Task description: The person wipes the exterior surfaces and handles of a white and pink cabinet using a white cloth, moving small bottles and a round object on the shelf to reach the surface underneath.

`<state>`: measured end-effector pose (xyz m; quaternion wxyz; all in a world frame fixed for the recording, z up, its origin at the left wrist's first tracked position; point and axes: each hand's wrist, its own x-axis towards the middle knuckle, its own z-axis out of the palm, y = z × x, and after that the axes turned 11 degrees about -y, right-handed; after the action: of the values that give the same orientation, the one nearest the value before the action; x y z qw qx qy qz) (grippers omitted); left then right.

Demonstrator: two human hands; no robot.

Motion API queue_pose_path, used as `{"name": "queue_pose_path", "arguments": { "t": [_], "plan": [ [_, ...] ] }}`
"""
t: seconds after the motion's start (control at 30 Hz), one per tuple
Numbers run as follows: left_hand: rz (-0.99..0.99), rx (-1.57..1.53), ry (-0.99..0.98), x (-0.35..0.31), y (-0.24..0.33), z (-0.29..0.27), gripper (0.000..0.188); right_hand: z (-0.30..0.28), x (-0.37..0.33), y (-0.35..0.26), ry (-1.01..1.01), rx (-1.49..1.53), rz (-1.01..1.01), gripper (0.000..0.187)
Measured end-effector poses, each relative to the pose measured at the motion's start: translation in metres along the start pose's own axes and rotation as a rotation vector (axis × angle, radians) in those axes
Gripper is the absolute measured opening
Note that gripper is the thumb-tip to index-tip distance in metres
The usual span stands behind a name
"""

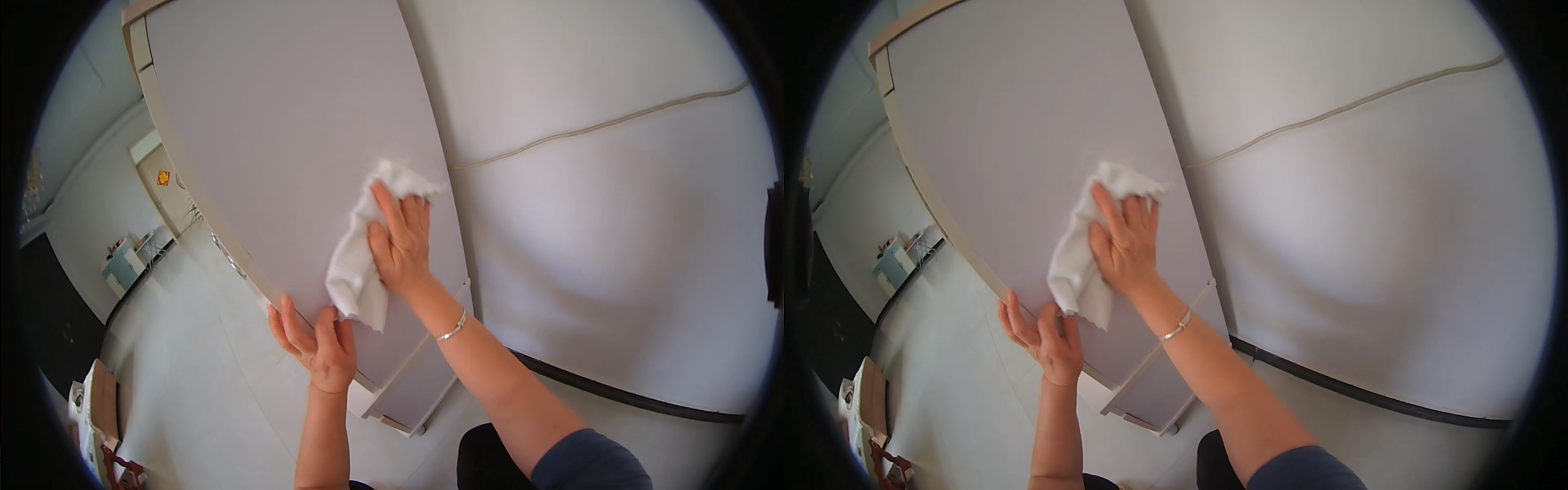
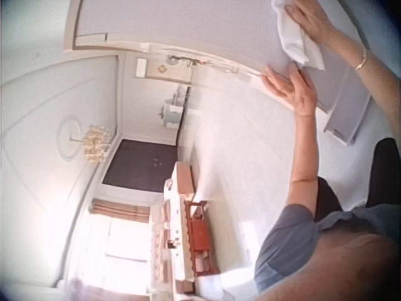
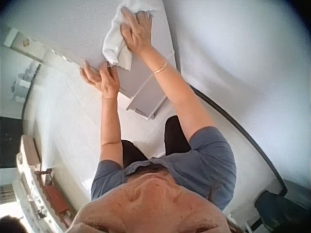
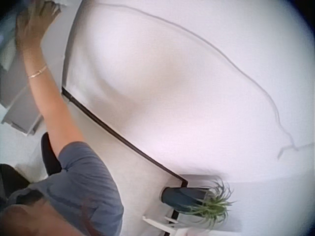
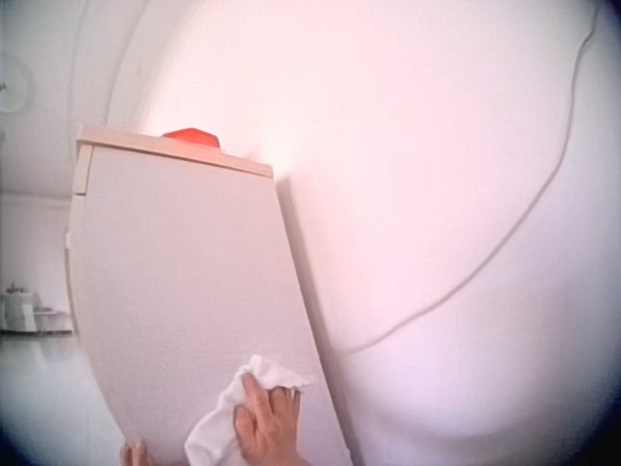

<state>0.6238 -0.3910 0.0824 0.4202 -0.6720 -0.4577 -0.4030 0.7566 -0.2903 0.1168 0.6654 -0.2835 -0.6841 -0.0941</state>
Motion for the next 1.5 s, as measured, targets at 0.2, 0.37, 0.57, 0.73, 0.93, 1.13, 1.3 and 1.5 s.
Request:
{"name": "queue_pose_path", "arguments": {
  "t": [0.2,0.37,0.57,0.73,0.93,1.13,1.3,1.5],
  "plan": [
    [0.005,-0.106,-0.011,0.001,0.007,0.008,0.012,-0.003,-0.083,-0.006,-0.068,-0.025,0.189,0.051],
    [0.031,-0.146,0.014,-0.008,0.001,0.008,0.016,-0.001,-0.088,-0.026,-0.104,-0.074,0.194,0.050],
    [-0.007,-0.135,-0.014,-0.018,-0.005,0.014,0.020,-0.009,0.008,-0.032,-0.112,-0.089,0.109,0.049],
    [-0.015,-0.153,0.003,-0.023,-0.008,0.014,0.029,0.000,0.028,-0.078,-0.116,-0.056,-0.073,0.047],
    [0.029,-0.292,0.056,-0.036,-0.006,0.022,0.040,0.001,0.004,-0.083,-0.096,-0.056,-0.241,0.044],
    [-0.004,-0.289,-0.013,-0.044,-0.004,0.025,0.031,0.001,-0.007,-0.083,-0.067,-0.119,-0.131,0.041],
    [0.037,-0.313,-0.168,-0.064,0.000,0.017,0.024,-0.004,-0.044,-0.079,-0.077,-0.169,-0.043,0.040],
    [0.044,-0.333,-0.243,-0.081,0.004,0.002,0.016,-0.001,-0.087,-0.076,-0.140,-0.184,0.039,0.046]
  ]
}}
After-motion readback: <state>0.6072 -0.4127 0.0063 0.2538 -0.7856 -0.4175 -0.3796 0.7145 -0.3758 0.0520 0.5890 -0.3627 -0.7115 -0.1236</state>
